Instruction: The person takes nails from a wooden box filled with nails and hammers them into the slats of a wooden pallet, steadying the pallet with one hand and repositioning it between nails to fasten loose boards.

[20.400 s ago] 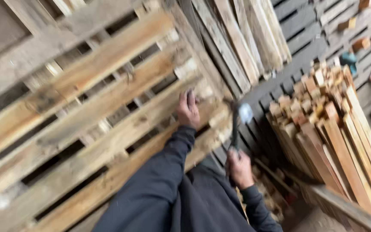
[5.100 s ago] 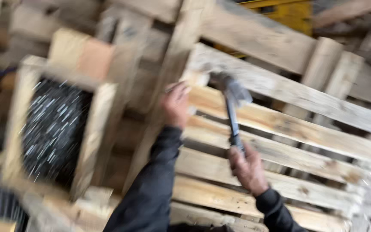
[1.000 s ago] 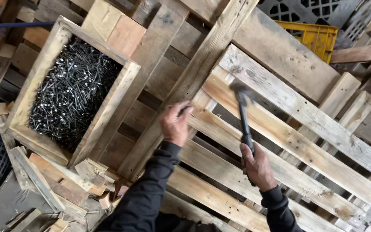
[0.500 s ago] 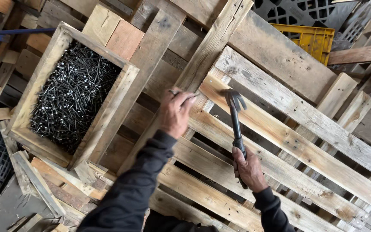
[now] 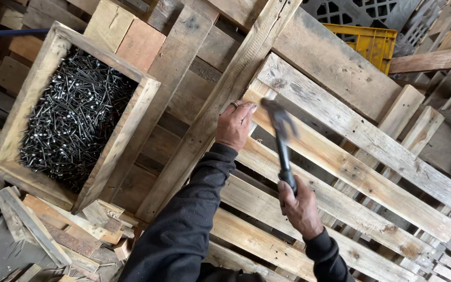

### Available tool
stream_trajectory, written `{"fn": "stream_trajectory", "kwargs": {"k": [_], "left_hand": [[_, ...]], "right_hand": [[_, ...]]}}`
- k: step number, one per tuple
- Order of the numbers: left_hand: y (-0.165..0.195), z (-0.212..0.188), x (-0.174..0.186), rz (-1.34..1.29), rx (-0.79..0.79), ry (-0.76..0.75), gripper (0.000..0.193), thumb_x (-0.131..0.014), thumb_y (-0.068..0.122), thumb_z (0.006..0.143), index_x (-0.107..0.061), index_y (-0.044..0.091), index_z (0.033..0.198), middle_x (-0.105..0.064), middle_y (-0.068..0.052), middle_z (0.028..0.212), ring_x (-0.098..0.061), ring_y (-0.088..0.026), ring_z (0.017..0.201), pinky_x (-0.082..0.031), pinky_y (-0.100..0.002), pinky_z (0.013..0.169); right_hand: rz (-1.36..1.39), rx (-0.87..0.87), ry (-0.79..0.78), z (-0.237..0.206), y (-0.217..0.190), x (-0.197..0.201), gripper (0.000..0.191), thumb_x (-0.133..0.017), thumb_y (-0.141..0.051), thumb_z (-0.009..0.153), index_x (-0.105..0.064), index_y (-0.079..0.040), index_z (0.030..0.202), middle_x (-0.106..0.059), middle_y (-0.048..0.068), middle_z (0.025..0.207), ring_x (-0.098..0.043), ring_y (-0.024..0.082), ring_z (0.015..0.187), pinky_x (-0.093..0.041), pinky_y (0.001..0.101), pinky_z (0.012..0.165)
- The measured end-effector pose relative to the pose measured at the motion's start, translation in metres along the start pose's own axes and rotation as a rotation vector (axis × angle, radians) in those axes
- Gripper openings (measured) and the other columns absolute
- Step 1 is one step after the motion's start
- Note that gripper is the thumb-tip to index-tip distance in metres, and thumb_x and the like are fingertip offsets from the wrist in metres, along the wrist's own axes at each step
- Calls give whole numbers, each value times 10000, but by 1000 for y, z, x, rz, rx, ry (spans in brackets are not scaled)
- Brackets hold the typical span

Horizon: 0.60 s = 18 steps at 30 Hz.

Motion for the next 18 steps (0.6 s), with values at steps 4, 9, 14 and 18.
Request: {"fn": "stream_trajectory", "kwargs": {"k": [4, 9, 14, 18], "left_hand": [[9, -5, 6, 44, -159, 84, 220, -679, 49, 950, -686, 103, 1163, -744, -122, 1047, -724, -244, 924, -614, -340, 847], [-14, -15, 28, 221, 135, 173, 328, -537, 215, 1059, -625, 127, 1363, -697, -112, 859, -655, -226, 711, -577, -416, 803], [-59, -39, 32, 318, 817, -33, 409, -389, 420, 1091, -541, 101, 1298, -740, -164, 923, -721, -317, 793, -573, -493, 695], [-44, -36, 39, 430, 705, 22, 304, -435, 387, 1048, -605, 141, 1101, -738, -218, 911, -699, -452, 853, -526, -587, 730]], "right_hand": [[74, 78, 27, -13, -25, 17, 525, -583, -527, 943, -588, -12, 1045, -592, 32, 676, -531, 117, 490, -478, 302, 396], [408, 956, 96, -57, -93, 52, 461, -543, -571, 1072, -585, -123, 1173, -595, -8, 732, -564, 94, 508, -504, 280, 480], [863, -65, 63, 15, -6, 4, 379, -522, -435, 1027, -597, -63, 1023, -596, 28, 724, -554, 129, 524, -457, 263, 452], [72, 29, 172, -1, -32, 16, 485, -533, -450, 1033, -626, 15, 931, -579, 88, 621, -526, 160, 454, -416, 298, 387]]}}
Point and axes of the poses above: each hand's wrist, its own z-axis towards the middle knuckle, its own x-axis out of the back of the hand, y = z × x, the point moved 7 cm from there along z, towards the middle knuckle
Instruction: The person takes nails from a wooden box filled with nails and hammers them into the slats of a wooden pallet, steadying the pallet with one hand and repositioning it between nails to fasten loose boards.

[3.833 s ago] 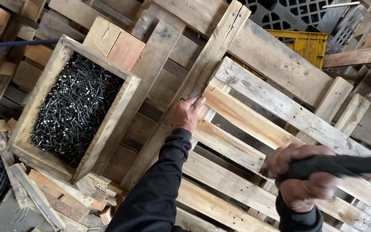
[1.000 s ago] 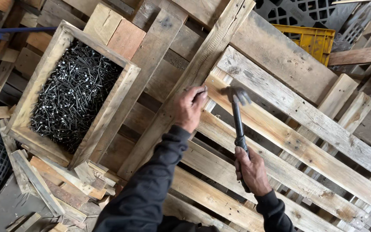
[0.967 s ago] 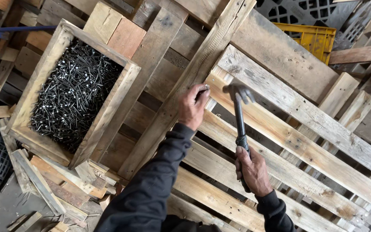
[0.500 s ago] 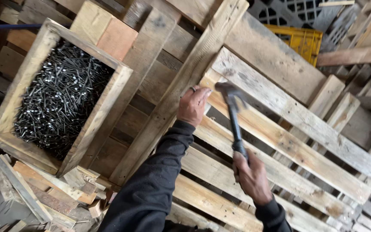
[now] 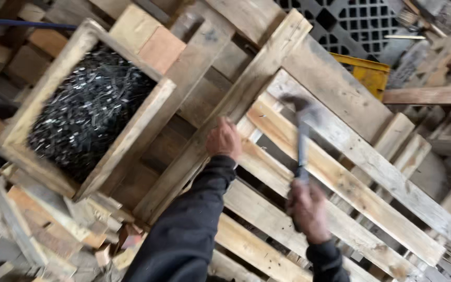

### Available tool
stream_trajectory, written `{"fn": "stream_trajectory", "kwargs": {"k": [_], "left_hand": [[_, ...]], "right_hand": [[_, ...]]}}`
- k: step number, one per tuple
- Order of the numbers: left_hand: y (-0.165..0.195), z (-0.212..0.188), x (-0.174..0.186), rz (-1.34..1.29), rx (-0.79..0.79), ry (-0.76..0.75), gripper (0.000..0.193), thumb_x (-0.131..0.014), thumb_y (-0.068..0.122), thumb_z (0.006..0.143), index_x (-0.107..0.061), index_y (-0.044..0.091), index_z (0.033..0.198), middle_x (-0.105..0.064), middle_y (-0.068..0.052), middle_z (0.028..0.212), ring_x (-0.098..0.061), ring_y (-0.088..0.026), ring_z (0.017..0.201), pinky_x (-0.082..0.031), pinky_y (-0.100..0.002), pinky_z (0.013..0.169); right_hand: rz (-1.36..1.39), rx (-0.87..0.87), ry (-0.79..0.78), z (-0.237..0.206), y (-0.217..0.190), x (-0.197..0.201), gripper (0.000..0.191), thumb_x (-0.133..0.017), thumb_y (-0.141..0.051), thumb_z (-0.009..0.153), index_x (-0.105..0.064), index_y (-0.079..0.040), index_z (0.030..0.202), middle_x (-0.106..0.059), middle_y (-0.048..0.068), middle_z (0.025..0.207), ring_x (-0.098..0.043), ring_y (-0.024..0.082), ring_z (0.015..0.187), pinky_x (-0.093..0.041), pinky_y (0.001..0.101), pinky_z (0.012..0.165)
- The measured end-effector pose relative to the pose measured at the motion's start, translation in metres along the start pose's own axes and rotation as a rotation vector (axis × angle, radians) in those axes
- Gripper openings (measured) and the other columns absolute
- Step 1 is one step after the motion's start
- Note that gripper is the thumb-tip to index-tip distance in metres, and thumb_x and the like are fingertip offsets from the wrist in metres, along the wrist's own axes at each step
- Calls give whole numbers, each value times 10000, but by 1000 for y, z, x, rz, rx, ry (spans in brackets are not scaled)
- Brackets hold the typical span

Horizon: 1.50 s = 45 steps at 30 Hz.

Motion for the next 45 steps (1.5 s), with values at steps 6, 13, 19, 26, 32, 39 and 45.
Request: {"fn": "stream_trajectory", "kwargs": {"k": [6, 13, 19, 26, 32, 39, 45], "left_hand": [[4, -6, 2, -40, -19, -36, 295, -396, 348, 1085, -556, 100, 1079, -727, -239, 839, -722, -441, 791, -549, -563, 699], [-8, 5, -6, -171, 149, -238, 319, -358, 365, 1067, -515, 88, 1097, -738, -193, 777, -755, -360, 733, -597, -492, 662], [3, -5, 16, 82, -49, 53, 270, -430, 382, 1057, -539, 135, 1047, -731, -191, 794, -718, -427, 735, -548, -585, 668], [-2, 10, 7, 24, -40, -16, 269, -403, 349, 1087, -495, 96, 1090, -729, -212, 785, -724, -429, 736, -565, -566, 666], [-5, -8, 9, -23, -74, 62, 262, -433, 347, 1068, -541, 109, 1056, -738, -212, 821, -703, -452, 722, -539, -598, 650], [-4, 12, 3, -38, 18, -84, 322, -367, 366, 1102, -514, 80, 1093, -727, -216, 804, -724, -425, 736, -562, -549, 646], [-4, 2, 12, -89, 33, -143, 340, -361, 391, 1069, -516, 92, 1110, -737, -222, 843, -730, -434, 792, -548, -560, 726]], "right_hand": [[-12, 1278, 158, -90, -171, 74, 313, -592, -482, 991, -571, -170, 993, -577, 40, 735, -568, 209, 544, -549, 414, 548], [-186, -62, -122, -15, -17, -38, 419, -488, -428, 1036, -623, -38, 964, -591, 26, 638, -560, 161, 476, -502, 311, 423], [329, 967, 79, -36, -143, 90, 424, -467, -387, 1062, -635, -28, 912, -600, 37, 621, -568, 152, 472, -454, 294, 422], [92, 666, -45, -38, -112, -26, 436, -485, -379, 1098, -602, -20, 882, -590, 75, 645, -541, 167, 485, -410, 309, 433], [13, 250, -8, -27, -72, 8, 458, -501, -372, 1130, -574, -13, 855, -580, 108, 665, -519, 180, 496, -373, 321, 443], [234, 1104, 7, -57, -133, 7, 557, -455, -632, 1060, -551, -91, 1148, -582, 56, 734, -526, 145, 508, -482, 288, 475], [-173, 46, -74, -7, -7, -37, 468, -501, -503, 1003, -542, -46, 911, -527, 3, 593, -493, 110, 445, -425, 277, 385]]}}
Point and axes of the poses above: each hand's wrist, its own z-axis towards the middle knuckle, its own x-axis out of the back of the hand, y = z × x, the point moved 7 cm from there along z, towards the middle knuckle
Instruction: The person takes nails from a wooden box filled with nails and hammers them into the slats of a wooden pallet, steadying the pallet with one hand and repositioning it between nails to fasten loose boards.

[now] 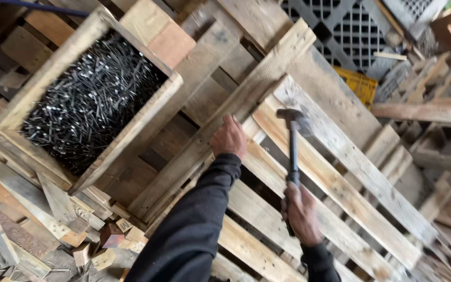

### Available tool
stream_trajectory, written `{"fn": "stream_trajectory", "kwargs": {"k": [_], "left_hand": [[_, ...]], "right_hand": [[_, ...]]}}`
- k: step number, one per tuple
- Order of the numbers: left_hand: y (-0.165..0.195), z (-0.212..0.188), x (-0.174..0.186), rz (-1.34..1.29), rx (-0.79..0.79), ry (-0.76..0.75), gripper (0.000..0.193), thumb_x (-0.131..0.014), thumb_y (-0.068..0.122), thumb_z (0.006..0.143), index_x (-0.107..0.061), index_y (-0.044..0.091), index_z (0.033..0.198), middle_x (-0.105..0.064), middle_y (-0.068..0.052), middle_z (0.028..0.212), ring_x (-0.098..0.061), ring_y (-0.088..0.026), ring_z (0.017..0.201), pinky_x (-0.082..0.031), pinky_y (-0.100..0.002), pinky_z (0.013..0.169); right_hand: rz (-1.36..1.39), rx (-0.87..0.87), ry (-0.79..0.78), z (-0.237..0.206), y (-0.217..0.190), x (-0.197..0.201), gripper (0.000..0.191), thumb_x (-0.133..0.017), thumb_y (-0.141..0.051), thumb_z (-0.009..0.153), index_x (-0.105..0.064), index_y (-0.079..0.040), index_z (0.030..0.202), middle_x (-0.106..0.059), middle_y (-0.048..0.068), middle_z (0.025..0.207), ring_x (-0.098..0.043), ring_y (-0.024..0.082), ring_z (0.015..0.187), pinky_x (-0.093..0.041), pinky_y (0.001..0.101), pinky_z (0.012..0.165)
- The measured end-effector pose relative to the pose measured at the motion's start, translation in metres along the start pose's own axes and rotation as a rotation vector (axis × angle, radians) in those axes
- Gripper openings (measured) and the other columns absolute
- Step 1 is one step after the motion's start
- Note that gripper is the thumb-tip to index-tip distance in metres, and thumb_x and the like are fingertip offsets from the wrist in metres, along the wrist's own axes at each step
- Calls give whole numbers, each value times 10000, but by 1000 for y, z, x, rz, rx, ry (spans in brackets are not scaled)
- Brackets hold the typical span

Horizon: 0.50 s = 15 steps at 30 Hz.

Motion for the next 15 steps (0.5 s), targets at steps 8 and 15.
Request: {"fn": "stream_trajectory", "kwargs": {"k": [8, 15], "left_hand": [[4, 14, 5, -114, -52, 51, 435, -395, 411, 1026, -594, 96, 1249, -717, -264, 962, -692, -466, 890, -509, -608, 811], [-32, -13, 115, -480, -370, 437, 75, -688, 165, 989, -683, 134, 1057, -645, -170, 899, -654, -353, 819, -529, -485, 719]], "right_hand": [[292, -32, -149, 23, 17, -12, 399, -532, -455, 1011, -597, -62, 1039, -488, -31, 628, -464, 88, 487, -396, 275, 413], [-311, 373, 296, 7, -23, -2, 445, -588, -386, 1140, -626, 57, 1141, -610, 60, 751, -568, 150, 586, -465, 313, 497]]}}
Point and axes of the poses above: each hand's wrist, its own z-axis towards the middle knuckle, its own x-axis out of the back of the hand, y = z × x, the point moved 7 cm from there along z, towards the middle knuckle
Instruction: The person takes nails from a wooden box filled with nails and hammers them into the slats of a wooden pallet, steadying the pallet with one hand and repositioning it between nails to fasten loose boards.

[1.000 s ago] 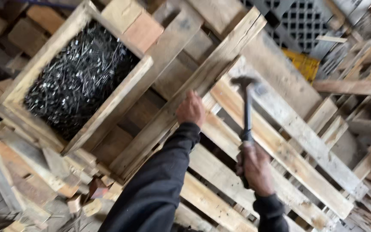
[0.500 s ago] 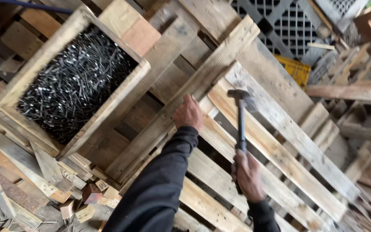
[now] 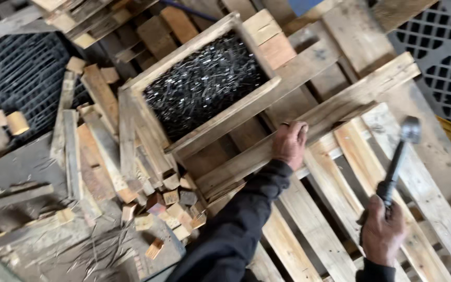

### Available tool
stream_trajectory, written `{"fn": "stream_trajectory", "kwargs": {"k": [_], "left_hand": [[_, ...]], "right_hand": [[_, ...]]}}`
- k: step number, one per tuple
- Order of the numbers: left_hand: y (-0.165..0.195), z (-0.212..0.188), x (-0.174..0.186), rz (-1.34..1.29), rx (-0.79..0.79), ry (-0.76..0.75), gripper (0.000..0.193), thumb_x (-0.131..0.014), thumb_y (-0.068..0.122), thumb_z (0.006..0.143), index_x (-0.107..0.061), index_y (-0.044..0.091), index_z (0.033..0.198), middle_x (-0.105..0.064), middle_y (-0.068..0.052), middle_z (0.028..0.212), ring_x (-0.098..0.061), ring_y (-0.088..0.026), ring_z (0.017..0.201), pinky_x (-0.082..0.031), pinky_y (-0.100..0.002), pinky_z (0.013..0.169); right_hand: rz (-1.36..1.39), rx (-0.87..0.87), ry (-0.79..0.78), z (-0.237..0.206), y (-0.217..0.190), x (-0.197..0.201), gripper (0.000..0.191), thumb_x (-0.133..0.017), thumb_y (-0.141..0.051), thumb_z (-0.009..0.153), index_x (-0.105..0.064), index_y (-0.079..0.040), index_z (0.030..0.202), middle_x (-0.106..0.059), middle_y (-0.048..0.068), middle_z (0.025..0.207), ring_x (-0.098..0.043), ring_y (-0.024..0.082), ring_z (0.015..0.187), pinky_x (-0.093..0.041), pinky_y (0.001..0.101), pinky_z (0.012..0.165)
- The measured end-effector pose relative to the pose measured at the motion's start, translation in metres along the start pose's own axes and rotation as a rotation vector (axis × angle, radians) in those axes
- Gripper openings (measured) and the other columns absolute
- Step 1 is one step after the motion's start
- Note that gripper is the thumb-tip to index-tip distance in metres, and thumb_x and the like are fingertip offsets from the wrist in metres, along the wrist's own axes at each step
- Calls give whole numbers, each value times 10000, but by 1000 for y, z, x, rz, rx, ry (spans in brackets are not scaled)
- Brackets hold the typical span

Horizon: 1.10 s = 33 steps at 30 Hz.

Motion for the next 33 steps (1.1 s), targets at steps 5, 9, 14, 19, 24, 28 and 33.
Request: {"fn": "stream_trajectory", "kwargs": {"k": [5, 9, 14, 19, 24, 28, 33], "left_hand": [[-51, 16, 163, 271, -61, 274, 163, -761, 96, 903, -705, 143, 1049, -664, -111, 1022, -637, -301, 952, -527, -419, 811], [-126, 46, 225, 624, 146, 188, 333, -838, 197, 864, -720, 144, 1171, -604, -161, 1154, -604, -337, 1014, -526, -430, 826], [-159, 66, 223, 597, 222, 45, 415, -844, 218, 819, -727, 143, 1210, -603, -183, 1215, -625, -347, 1031, -535, -458, 845], [-157, 83, 231, 601, 242, 17, 343, -895, 268, 727, -782, 123, 1015, -631, -193, 1136, -626, -358, 1028, -529, -462, 881], [-146, 90, 244, 544, 62, 14, 282, -889, 281, 730, -763, 65, 862, -665, -158, 1020, -627, -361, 973, -516, -489, 829], [-136, 83, 253, 573, -44, 50, 287, -840, 299, 813, -719, 40, 841, -664, -143, 991, -636, -347, 961, -530, -477, 803], [-140, 97, 279, 571, -14, 121, 332, -749, 323, 942, -656, 22, 836, -664, -160, 895, -647, -326, 830, -529, -464, 691]], "right_hand": [[-111, -134, 9, -48, 0, -29, 403, -680, -304, 1120, -658, 82, 1236, -663, 134, 766, -620, 192, 654, -484, 339, 591], [-97, -106, -114, -87, 11, -65, 546, -749, -281, 982, -589, 41, 1393, -721, 153, 948, -717, 221, 720, -568, 367, 566], [-215, 102, -213, -128, 4, -84, 551, -794, -284, 865, -674, -78, 1362, -761, 150, 989, -753, 228, 873, -594, 375, 742], [-542, 335, -319, -132, -46, -88, 558, -819, -353, 726, -720, -146, 1235, -714, 147, 1090, -700, 260, 1032, -570, 422, 876], [-317, 603, -300, -115, -163, -112, 376, -745, -189, 857, -712, -79, 1215, -638, 209, 1228, -580, 350, 1207, -502, 428, 965], [71, 849, -498, -95, -283, -199, 230, -697, -61, 934, -708, -27, 1161, -655, 152, 1108, -651, 255, 990, -554, 360, 812], [66, 1129, -400, -69, -424, -291, 267, -764, -65, 943, -701, -38, 1201, -664, 151, 1136, -619, 356, 1034, -522, 435, 878]]}}
Point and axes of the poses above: each hand's wrist, its own z-axis towards the middle knuckle, its own x-axis out of the back of the hand, y = z × x, the point moved 7 cm from there along z, towards the middle knuckle
